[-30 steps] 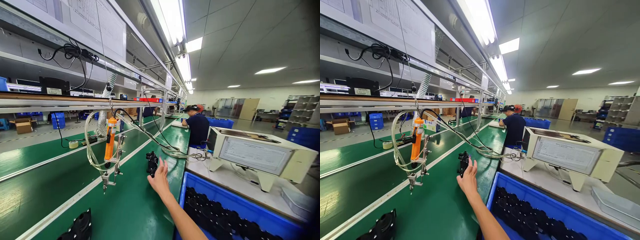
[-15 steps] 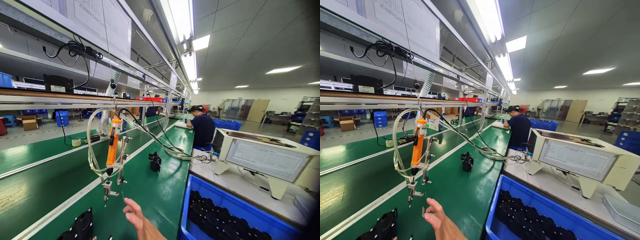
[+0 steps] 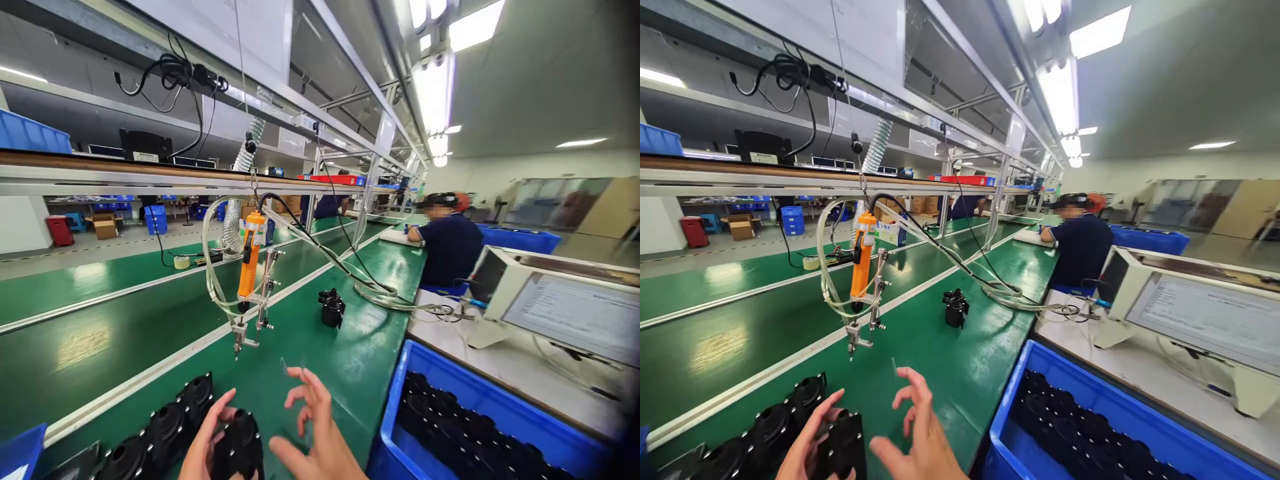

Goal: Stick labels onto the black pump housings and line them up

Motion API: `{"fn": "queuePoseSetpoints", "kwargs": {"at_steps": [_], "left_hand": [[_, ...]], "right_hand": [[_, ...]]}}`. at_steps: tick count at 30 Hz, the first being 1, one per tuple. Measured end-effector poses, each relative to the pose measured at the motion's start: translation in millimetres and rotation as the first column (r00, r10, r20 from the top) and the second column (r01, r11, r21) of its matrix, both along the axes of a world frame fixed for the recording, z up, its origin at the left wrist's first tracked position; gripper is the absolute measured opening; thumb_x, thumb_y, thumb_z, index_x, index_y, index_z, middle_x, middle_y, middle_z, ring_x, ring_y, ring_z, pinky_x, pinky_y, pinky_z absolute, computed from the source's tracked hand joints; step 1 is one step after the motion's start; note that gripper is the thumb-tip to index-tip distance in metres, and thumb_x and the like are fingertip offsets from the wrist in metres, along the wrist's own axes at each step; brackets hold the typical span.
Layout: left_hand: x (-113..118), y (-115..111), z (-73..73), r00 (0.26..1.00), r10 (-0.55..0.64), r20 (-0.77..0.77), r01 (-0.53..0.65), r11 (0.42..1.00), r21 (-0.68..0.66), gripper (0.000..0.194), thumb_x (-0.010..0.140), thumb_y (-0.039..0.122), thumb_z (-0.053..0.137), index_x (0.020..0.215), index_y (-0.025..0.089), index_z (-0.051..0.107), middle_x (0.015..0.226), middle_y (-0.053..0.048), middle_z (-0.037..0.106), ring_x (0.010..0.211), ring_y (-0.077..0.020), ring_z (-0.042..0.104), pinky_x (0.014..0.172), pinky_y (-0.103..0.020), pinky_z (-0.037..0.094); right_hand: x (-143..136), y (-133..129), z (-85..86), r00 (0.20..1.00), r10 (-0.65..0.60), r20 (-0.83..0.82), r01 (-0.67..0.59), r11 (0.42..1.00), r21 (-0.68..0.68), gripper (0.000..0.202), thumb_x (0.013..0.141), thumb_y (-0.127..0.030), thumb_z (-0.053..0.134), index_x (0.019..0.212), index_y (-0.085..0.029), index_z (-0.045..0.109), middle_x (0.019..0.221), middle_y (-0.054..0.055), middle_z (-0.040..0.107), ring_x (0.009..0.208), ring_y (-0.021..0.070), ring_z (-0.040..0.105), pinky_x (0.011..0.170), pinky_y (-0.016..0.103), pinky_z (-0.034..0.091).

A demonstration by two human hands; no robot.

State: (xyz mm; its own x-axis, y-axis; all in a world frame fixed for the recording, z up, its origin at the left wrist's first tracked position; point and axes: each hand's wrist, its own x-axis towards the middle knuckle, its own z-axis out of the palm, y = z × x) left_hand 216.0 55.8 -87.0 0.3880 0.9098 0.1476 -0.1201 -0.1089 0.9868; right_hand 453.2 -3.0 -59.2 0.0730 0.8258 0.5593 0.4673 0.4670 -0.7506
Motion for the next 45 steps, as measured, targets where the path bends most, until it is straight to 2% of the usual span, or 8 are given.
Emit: {"fn": "queuePoseSetpoints", "kwargs": {"at_steps": [3, 7, 10, 15, 23, 39, 42, 45], "left_hand": [[2, -7, 5.9, 0.991, -0.095, 0.096, 0.104, 0.99, -0.092, 0.108, 0.079, 0.072, 0.088, 0.161, 0.026, 0.036, 0.127, -0.013, 0.067, 0.106, -0.0253, 0.07, 0.101, -0.036, 0.056], [-2, -11, 19.6, 0.979, -0.132, 0.156, 0.157, 0.974, -0.161, 0.104, 0.084, 0.068, 0.087, 0.162, 0.028, 0.032, 0.132, -0.013, 0.066, 0.117, -0.0268, 0.068, 0.104, -0.035, 0.053], [-7, -13, 24.3, 0.982, -0.135, 0.129, 0.156, 0.974, -0.166, 0.102, 0.085, 0.068, 0.086, 0.164, 0.031, 0.032, 0.138, -0.013, 0.063, 0.124, -0.0291, 0.066, 0.106, -0.036, 0.052], [-9, -12, 27.9, 0.985, -0.152, 0.081, 0.163, 0.973, -0.161, 0.1, 0.089, 0.071, 0.079, 0.164, 0.028, 0.029, 0.143, -0.016, 0.06, 0.126, -0.0311, 0.064, 0.113, -0.042, 0.047], [-9, -16, 36.3, 0.992, -0.116, 0.044, 0.122, 0.981, -0.151, 0.092, 0.092, 0.066, 0.078, 0.163, 0.027, 0.035, 0.137, -0.014, 0.064, 0.122, -0.0288, 0.065, 0.112, -0.042, 0.049], [-8, -14, 33.1, 0.993, -0.116, 0.035, 0.12, 0.983, -0.14, 0.092, 0.094, 0.067, 0.076, 0.164, 0.025, 0.033, 0.142, -0.017, 0.061, 0.128, -0.0323, 0.062, 0.114, -0.045, 0.047], [-9, -15, 34.1, 0.993, -0.118, 0.028, 0.121, 0.983, -0.138, 0.091, 0.095, 0.067, 0.075, 0.164, 0.025, 0.033, 0.141, -0.016, 0.061, 0.128, -0.0319, 0.062, 0.114, -0.045, 0.047], [-10, -16, 34.6, 0.99, -0.134, 0.05, 0.14, 0.98, -0.143, 0.093, 0.093, 0.067, 0.076, 0.164, 0.026, 0.032, 0.141, -0.015, 0.06, 0.125, -0.0309, 0.062, 0.113, -0.044, 0.047]], "right_hand": [[-6, -14, 24.7, 0.958, 0.021, -0.284, -0.076, 0.98, -0.184, 0.079, 0.105, -0.044, 0.065, 0.162, -0.034, 0.011, 0.118, 0.01, 0.065, 0.078, 0.0171, 0.06, 0.06, 0.026, 0.043], [-20, -21, 36.6, 0.867, 0.071, -0.494, -0.246, 0.922, -0.3, 0.093, 0.099, -0.063, 0.071, 0.162, -0.029, 0.012, 0.087, -0.001, 0.063, 0.063, 0.0133, 0.047, 0.061, 0.027, 0.029], [-31, -22, 34.7, 0.861, 0.084, -0.502, -0.3, 0.88, -0.367, 0.099, 0.096, -0.067, 0.074, 0.163, -0.029, 0.012, 0.086, -0.002, 0.063, 0.063, 0.0132, 0.046, 0.061, 0.028, 0.026], [-46, -24, 29.4, 0.887, 0.098, -0.451, -0.324, 0.828, -0.458, 0.102, 0.095, -0.056, 0.077, 0.164, -0.029, 0.008, 0.088, -0.002, 0.064, 0.062, 0.0122, 0.043, 0.059, 0.027, 0.026], [-56, -27, 23.0, 0.925, 0.052, -0.376, -0.225, 0.873, -0.433, 0.09, 0.097, -0.049, 0.072, 0.165, -0.028, 0.016, 0.085, -0.001, 0.066, 0.059, 0.0123, 0.043, 0.058, 0.028, 0.027], [-58, -27, 14.9, 0.959, 0.04, -0.28, -0.146, 0.918, -0.368, 0.078, 0.101, -0.048, 0.069, 0.163, -0.034, 0.024, 0.088, -0.002, 0.069, 0.061, 0.0143, 0.046, 0.061, 0.03, 0.037], [-59, -26, 23.8, 0.931, 0.014, -0.365, -0.173, 0.897, -0.406, 0.079, 0.098, -0.052, 0.072, 0.16, -0.03, 0.028, 0.087, -0.001, 0.068, 0.061, 0.0137, 0.044, 0.061, 0.029, 0.032], [-58, -23, 35.8, 0.84, -0.001, -0.543, -0.282, 0.853, -0.438, 0.083, 0.094, -0.056, 0.077, 0.156, -0.026, 0.031, 0.083, -0.002, 0.064, 0.063, 0.0128, 0.045, 0.063, 0.028, 0.029]]}}
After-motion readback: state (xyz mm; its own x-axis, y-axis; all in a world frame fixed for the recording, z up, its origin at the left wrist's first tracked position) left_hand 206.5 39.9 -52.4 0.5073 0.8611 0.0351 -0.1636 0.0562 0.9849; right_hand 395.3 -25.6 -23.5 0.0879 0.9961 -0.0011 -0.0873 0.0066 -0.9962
